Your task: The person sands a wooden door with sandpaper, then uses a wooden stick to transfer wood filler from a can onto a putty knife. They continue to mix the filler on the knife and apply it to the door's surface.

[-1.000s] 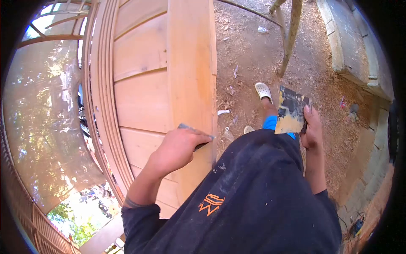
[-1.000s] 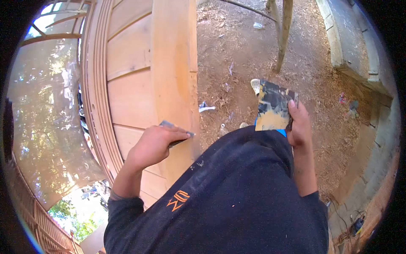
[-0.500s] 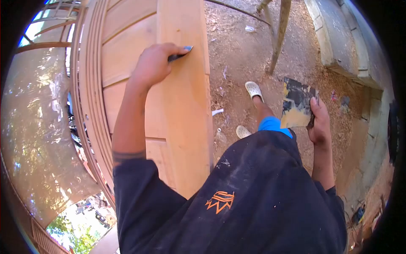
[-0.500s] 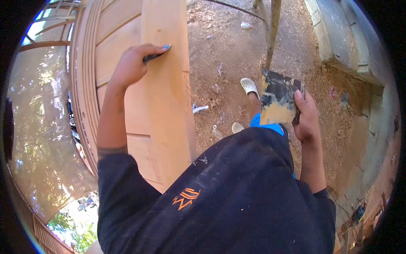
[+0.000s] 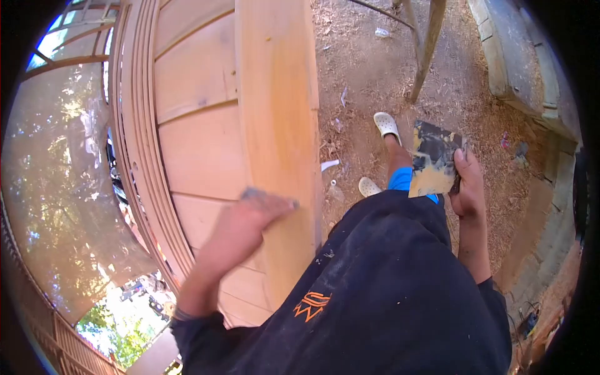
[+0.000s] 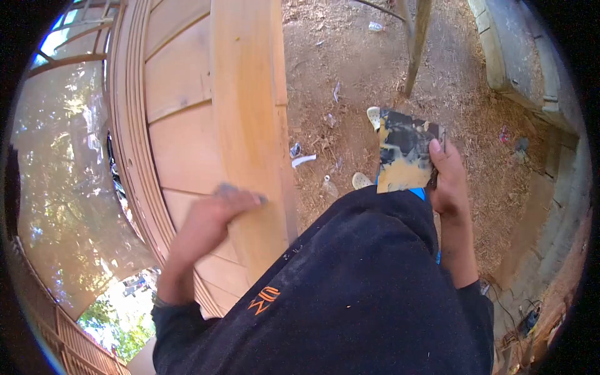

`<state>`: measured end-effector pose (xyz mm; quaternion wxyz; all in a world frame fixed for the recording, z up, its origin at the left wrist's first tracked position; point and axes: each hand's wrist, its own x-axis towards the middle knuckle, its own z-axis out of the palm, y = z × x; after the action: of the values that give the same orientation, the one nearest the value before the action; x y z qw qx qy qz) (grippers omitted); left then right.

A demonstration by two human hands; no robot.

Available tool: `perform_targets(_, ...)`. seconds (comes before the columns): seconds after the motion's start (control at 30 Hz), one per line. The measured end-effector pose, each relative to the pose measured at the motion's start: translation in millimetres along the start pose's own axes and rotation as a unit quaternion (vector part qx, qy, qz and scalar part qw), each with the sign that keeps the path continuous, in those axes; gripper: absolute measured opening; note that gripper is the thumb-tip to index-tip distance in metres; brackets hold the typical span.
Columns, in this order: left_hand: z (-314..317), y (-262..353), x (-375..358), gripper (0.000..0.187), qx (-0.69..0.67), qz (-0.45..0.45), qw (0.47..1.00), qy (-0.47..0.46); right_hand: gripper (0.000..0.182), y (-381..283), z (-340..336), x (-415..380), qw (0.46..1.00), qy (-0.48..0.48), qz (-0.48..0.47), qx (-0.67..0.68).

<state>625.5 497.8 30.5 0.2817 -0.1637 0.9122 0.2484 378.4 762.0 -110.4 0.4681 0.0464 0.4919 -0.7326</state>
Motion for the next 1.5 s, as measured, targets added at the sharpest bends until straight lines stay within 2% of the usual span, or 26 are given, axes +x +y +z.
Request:
perform_targets(0.03,-23,-11,26,0.051,-0.002,0.000,0.999,0.039,0.032,1,-2,3,1.000,-0.003,-0.006,0.001)
perform_targets(0.07,-44,-34,55,0.053,0.050,0.057,0.991,0.113,0.032,2,-3,4,1.000,-0.006,-0.009,0.000)
perform_targets(0.13,-97,-59,125,0.049,0.036,0.003,0.983,0.182,0.032,1,-3,3,1.000,-0.025,-0.003,0.004)
perform_targets(0.17,-124,-71,161,0.047,0.099,0.052,0.972,0.209,0.032,-1,-2,2,1.000,-0.029,-0.006,0.001)
perform_targets(0.23,-161,-94,217,0.054,0.061,0.075,0.977,0.191,0.032,-5,-1,-1,1.000,-0.023,-0.017,-0.008)
perform_targets(0.33,-181,-101,240,0.056,0.014,0.069,0.994,0.085,0.032,-11,1,-6,0.999,0.006,-0.028,-0.017)
perform_targets(0.37,-175,-106,238,0.058,-0.025,0.073,0.994,0.075,0.032,-12,3,-7,0.999,0.016,-0.030,-0.013)
perform_targets(0.47,-141,-72,181,0.059,0.039,0.052,0.996,0.054,0.032,-8,0,-11,1.000,0.007,-0.020,-0.014)
perform_targets(0.5,-119,-84,171,0.059,0.025,0.068,0.995,0.069,0.032,-8,0,-9,1.000,-0.002,-0.015,-0.017)
perform_targets(0.6,-60,-60,107,0.049,0.017,0.120,0.987,0.109,0.031,-5,0,-5,0.999,-0.016,-0.005,-0.030)
perform_targets(0.63,-40,-52,85,0.047,-0.012,0.082,0.989,0.122,0.030,-2,-1,-5,1.000,-0.021,0.008,-0.020)
perform_targets(0.7,-2,-39,46,0.042,-0.008,0.082,0.985,0.151,0.030,4,1,-11,0.999,-0.006,0.025,-0.026)
perform_targets(0.77,17,-16,11,0.042,0.017,0.034,0.993,0.113,0.029,5,7,-17,0.999,-0.001,0.029,-0.033)
perform_targets(0.87,7,-9,-4,0.045,0.004,-0.011,0.995,-0.098,0.029,18,-5,-21,0.999,-0.016,0.037,-0.025)
perform_targets(0.9,6,-20,4,0.049,-0.008,0.031,0.994,-0.104,0.030,19,-5,-24,0.999,-0.017,0.034,-0.026)
perform_targets(0.97,-23,-35,35,0.052,-0.077,0.017,0.997,-0.021,0.030,16,0,-27,1.000,-0.016,0.014,-0.014)
perform_targets(1.03,-72,-36,84,0.054,-0.016,0.010,0.997,0.076,0.030,9,7,-28,0.999,-0.033,0.013,0.001)
perform_targets(1.1,-99,-65,141,0.051,0.065,0.077,0.982,0.161,0.030,4,5,-25,0.999,-0.039,-0.001,-0.019)
perform_targets(1.2,-111,-62,162,0.045,0.030,0.042,0.990,0.129,0.030,-2,-2,-29,0.999,-0.033,-0.021,-0.034)
perform_targets(1.27,-83,-49,139,0.036,0.047,0.016,0.991,0.124,0.030,-5,-5,-36,0.999,-0.015,-0.037,-0.025)
perform_targets(1.3,-56,-59,127,0.054,0.021,0.092,0.986,0.141,0.030,-6,-8,-40,0.999,0.000,-0.048,-0.013)
perform_targets(1.33,-47,-41,98,0.053,-0.052,0.049,0.994,0.085,0.030,-7,-10,-43,0.998,0.015,-0.059,-0.002)
perform_targets(1.37,-32,-37,77,0.053,0.041,0.093,0.992,0.078,0.030,-6,-17,-45,0.998,0.014,-0.059,0.013)
perform_targets(1.4,-39,-22,59,0.047,0.065,0.066,0.995,-0.038,0.030,-3,-26,-46,0.998,0.014,-0.056,0.027)
perform_targets(1.47,-56,-47,55,0.041,-0.185,0.035,0.979,-0.081,0.030,-1,-33,-39,0.998,0.026,-0.047,0.037)
perform_targets(1.5,-69,-58,57,0.039,-0.311,0.004,0.951,0.003,0.030,-1,-34,-36,0.998,0.039,-0.042,0.033)
